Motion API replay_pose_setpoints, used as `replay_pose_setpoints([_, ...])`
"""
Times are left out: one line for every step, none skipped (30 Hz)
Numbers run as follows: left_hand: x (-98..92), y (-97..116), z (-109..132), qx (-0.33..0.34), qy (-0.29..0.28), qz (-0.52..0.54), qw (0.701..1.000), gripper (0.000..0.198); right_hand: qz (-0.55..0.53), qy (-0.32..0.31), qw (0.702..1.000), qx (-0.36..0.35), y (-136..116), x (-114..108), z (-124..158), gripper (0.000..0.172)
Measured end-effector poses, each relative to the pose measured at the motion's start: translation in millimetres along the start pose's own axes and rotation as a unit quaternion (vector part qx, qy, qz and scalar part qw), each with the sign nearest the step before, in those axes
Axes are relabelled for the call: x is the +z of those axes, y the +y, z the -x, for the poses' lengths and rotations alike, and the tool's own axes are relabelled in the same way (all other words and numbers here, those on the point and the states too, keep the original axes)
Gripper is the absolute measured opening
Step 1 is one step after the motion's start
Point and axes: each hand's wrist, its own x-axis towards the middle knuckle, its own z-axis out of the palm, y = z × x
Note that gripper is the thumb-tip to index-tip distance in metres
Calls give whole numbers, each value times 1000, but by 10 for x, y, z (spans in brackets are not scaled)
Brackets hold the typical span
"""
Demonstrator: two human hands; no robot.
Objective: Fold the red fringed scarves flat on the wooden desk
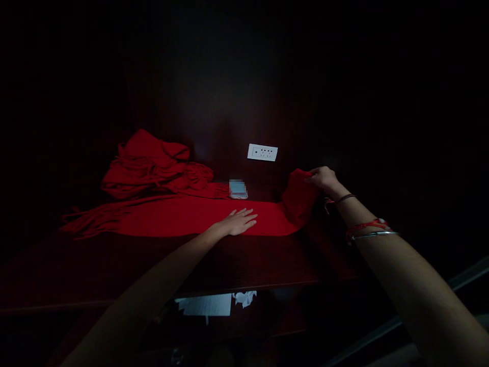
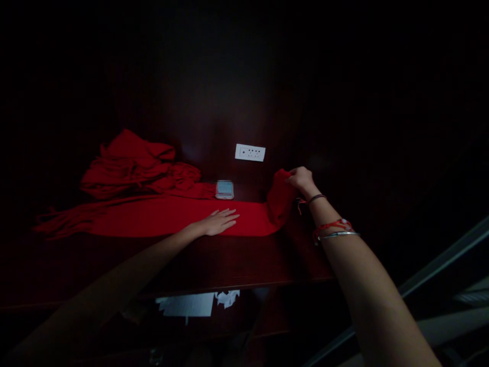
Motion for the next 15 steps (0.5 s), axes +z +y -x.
replay_pose_setpoints([-22,-4,-7,3,7,5,1000,51,51,-15,999,-7,-194,64,65,20])
replay_pose_setpoints([-52,-36,9,1,16,8,1000,52,84,-41,995,-32,-393,166,151,21])
replay_pose_setpoints([-89,-96,48,-9,24,5,1000,52,104,-69,990,-64,-585,301,254,22])
replay_pose_setpoints([-129,-182,109,-27,31,-2,999,53,106,-90,988,-75,-760,460,370,21])
replay_pose_setpoints([-169,-291,191,-52,35,-13,998,55,103,-105,986,-83,-910,632,491,20])
replay_pose_setpoints([-206,-416,292,-81,38,-27,996,55,102,-122,983,-88,-1033,805,612,20])
replay_pose_setpoints([-238,-550,407,-114,41,-40,992,56,100,-163,977,-89,-1128,965,725,21])
replay_pose_setpoints([-262,-685,531,-146,44,-51,987,57,94,-211,969,-91,-1196,1103,824,23])
replay_pose_setpoints([-280,-814,656,-176,49,-60,981,57,91,-244,960,-100,-1239,1210,902,25])
replay_pose_setpoints([-291,-930,774,-202,53,-64,976,57,91,-268,952,-113,-1258,1286,957,28])
replay_pose_setpoints([-297,-1028,879,-223,56,-64,971,57,92,-276,948,-129,-1255,1329,985,30])
replay_pose_setpoints([-300,-1107,964,-241,57,-61,967,57,95,-270,947,-146,-1231,1346,990,31])
replay_pose_setpoints([-300,-1167,1026,-255,55,-56,964,57,99,-257,947,-162,-1186,1345,976,32])
replay_pose_setpoints([-298,-1209,1064,-266,51,-52,961,57,104,-242,949,-174,-1121,1335,949,32])
replay_pose_setpoints([-297,-1237,1081,-275,45,-49,959,58,108,-225,951,-182,-1041,1324,919,34])
